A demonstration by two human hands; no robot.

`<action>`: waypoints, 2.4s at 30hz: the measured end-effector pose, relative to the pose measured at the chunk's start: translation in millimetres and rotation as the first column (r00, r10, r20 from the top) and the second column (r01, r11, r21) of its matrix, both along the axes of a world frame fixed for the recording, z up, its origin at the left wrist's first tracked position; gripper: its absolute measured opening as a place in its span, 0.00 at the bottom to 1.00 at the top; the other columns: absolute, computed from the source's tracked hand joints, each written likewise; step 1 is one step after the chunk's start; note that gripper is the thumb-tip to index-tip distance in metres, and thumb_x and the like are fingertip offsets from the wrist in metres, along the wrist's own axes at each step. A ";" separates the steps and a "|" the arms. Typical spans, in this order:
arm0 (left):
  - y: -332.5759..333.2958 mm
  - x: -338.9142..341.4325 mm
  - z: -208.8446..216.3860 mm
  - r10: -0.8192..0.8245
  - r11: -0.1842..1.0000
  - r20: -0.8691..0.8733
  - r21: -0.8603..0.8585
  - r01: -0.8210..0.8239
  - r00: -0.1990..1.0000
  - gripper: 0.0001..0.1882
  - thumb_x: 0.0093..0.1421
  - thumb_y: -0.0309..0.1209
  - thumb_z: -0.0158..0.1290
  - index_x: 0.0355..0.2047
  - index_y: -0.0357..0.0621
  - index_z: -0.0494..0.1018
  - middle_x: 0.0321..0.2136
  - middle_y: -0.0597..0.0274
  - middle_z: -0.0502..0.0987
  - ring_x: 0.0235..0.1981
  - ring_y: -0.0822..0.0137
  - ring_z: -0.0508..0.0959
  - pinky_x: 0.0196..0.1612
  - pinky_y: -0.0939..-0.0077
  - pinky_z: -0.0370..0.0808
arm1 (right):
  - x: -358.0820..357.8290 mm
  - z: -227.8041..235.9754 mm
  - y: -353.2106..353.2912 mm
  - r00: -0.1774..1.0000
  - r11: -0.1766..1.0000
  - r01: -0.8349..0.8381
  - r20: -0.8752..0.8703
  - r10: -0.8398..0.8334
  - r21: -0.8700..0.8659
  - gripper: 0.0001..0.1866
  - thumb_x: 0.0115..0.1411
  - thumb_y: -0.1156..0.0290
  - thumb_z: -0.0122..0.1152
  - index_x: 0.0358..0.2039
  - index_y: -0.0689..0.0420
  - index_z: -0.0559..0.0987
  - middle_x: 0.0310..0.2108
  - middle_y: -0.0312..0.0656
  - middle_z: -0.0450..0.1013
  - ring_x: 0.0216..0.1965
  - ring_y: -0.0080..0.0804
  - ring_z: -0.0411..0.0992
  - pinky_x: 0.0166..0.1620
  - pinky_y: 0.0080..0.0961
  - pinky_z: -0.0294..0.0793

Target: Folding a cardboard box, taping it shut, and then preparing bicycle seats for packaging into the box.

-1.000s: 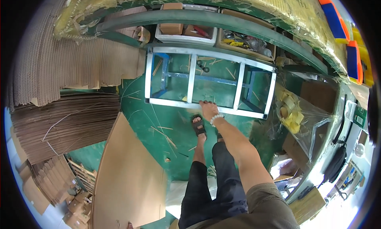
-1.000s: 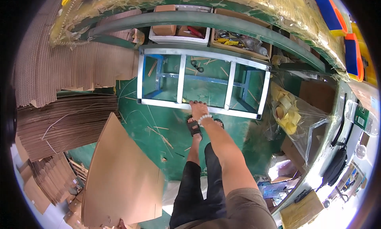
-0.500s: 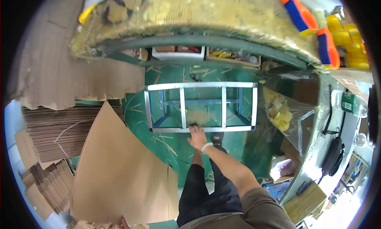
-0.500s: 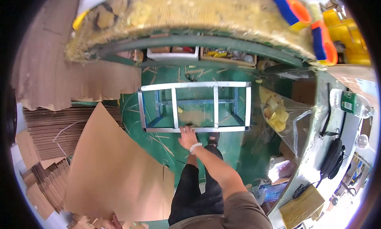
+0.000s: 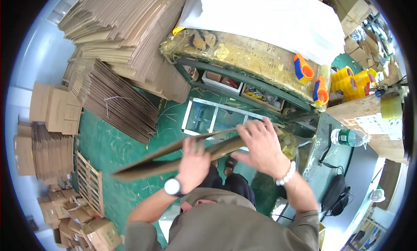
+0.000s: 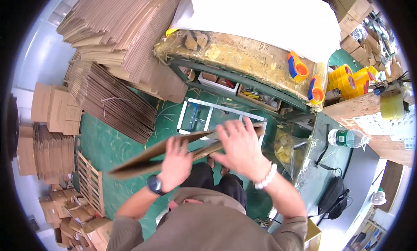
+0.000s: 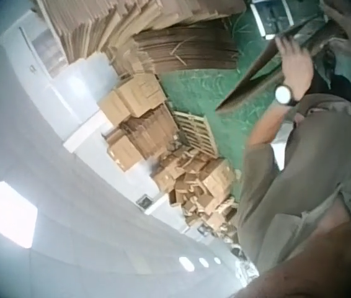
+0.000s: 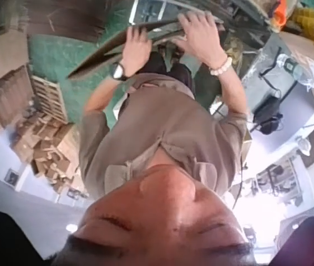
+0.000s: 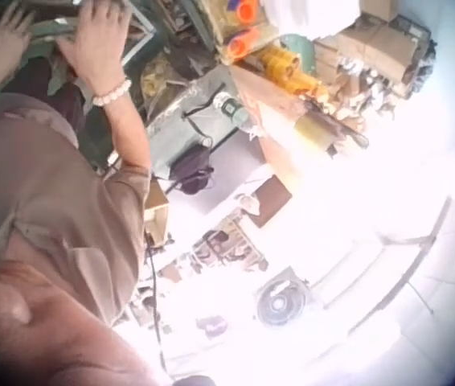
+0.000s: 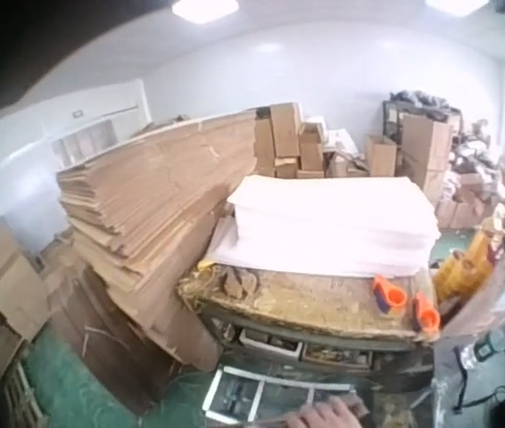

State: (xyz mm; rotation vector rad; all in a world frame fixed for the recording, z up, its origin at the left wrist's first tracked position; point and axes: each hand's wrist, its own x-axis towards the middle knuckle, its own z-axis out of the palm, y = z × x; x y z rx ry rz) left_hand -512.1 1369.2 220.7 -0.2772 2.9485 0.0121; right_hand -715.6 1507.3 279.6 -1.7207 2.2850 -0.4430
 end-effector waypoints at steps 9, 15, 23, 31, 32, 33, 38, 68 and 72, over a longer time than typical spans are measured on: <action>95.6 -18.8 -149.0 -0.051 0.961 -0.055 0.270 0.064 0.997 0.05 0.56 0.30 0.49 0.30 0.43 0.72 0.27 0.56 0.78 0.32 0.59 0.81 0.35 0.65 0.77 | -31.8 -132.9 115.3 0.996 0.804 -0.009 0.081 -0.049 0.594 0.21 0.61 0.50 0.56 0.32 0.58 0.81 0.27 0.53 0.78 0.33 0.57 0.77 0.40 0.48 0.75; 121.3 1.1 -76.6 -0.171 0.851 -0.101 0.487 0.199 0.980 0.08 0.55 0.29 0.50 0.34 0.40 0.69 0.23 0.57 0.77 0.27 0.59 0.81 0.31 0.66 0.76 | -66.5 -116.3 159.8 0.966 0.947 0.180 0.134 -0.221 0.267 0.14 0.58 0.64 0.61 0.22 0.61 0.77 0.20 0.57 0.73 0.25 0.57 0.73 0.30 0.46 0.73; 109.0 -28.4 -7.3 -0.128 0.932 -0.261 0.299 0.206 0.957 0.06 0.55 0.30 0.50 0.33 0.44 0.71 0.25 0.62 0.75 0.30 0.64 0.78 0.32 0.70 0.74 | -124.8 -97.8 132.5 0.792 0.803 0.592 0.129 -0.596 0.076 0.19 0.60 0.60 0.62 0.25 0.65 0.75 0.22 0.61 0.71 0.26 0.61 0.72 0.30 0.45 0.71; 52.4 -16.3 -154.6 0.103 0.944 -0.189 0.327 -0.036 0.977 0.09 0.57 0.35 0.55 0.35 0.45 0.75 0.31 0.57 0.77 0.37 0.55 0.78 0.42 0.60 0.75 | -124.3 -241.4 103.8 0.626 0.633 0.774 0.159 -0.763 -0.009 0.18 0.63 0.59 0.57 0.31 0.64 0.76 0.29 0.63 0.75 0.35 0.63 0.74 0.38 0.51 0.73; 40.0 -10.7 -155.9 0.160 0.903 -0.203 0.424 -0.061 0.966 0.11 0.58 0.37 0.55 0.36 0.44 0.75 0.32 0.56 0.78 0.37 0.54 0.78 0.43 0.59 0.75 | -125.9 -241.2 94.4 0.615 0.623 0.780 0.113 -0.780 0.055 0.18 0.64 0.59 0.55 0.34 0.64 0.77 0.31 0.63 0.75 0.37 0.63 0.75 0.41 0.52 0.73; 24.2 -6.0 -145.7 0.219 0.852 -0.207 0.517 -0.083 0.954 0.13 0.58 0.38 0.56 0.36 0.42 0.76 0.33 0.55 0.79 0.38 0.53 0.78 0.44 0.58 0.74 | -129.4 -243.3 91.3 0.614 0.623 0.780 0.117 -0.780 0.063 0.18 0.64 0.59 0.55 0.34 0.64 0.77 0.31 0.63 0.75 0.37 0.63 0.75 0.41 0.52 0.73; -88.5 26.8 -107.0 0.396 0.701 -0.065 0.665 -0.256 0.916 0.17 0.58 0.42 0.58 0.39 0.41 0.78 0.36 0.50 0.80 0.42 0.48 0.77 0.48 0.58 0.73 | -134.7 -243.3 94.2 0.623 0.625 0.779 0.064 -0.780 0.043 0.15 0.65 0.62 0.54 0.40 0.62 0.79 0.34 0.61 0.77 0.38 0.61 0.76 0.42 0.51 0.75; -346.9 58.9 -257.9 0.410 0.781 0.559 0.193 -0.593 0.721 0.59 0.53 0.57 0.59 0.67 0.25 0.43 0.57 0.31 0.67 0.50 0.37 0.76 0.51 0.53 0.75 | -65.0 -332.8 -27.3 0.704 0.485 0.659 -0.244 -0.667 0.575 0.45 0.56 0.51 0.64 0.66 0.61 0.58 0.58 0.59 0.57 0.58 0.58 0.60 0.58 0.50 0.67; -310.8 83.6 -205.2 0.124 0.868 0.401 0.399 -0.295 0.908 0.51 0.52 0.59 0.60 0.63 0.32 0.59 0.61 0.36 0.64 0.63 0.40 0.64 0.64 0.53 0.62 | -72.2 -334.9 -18.3 0.718 0.496 0.650 -0.252 -0.649 0.576 0.46 0.54 0.53 0.66 0.66 0.61 0.58 0.57 0.58 0.59 0.57 0.56 0.61 0.57 0.49 0.69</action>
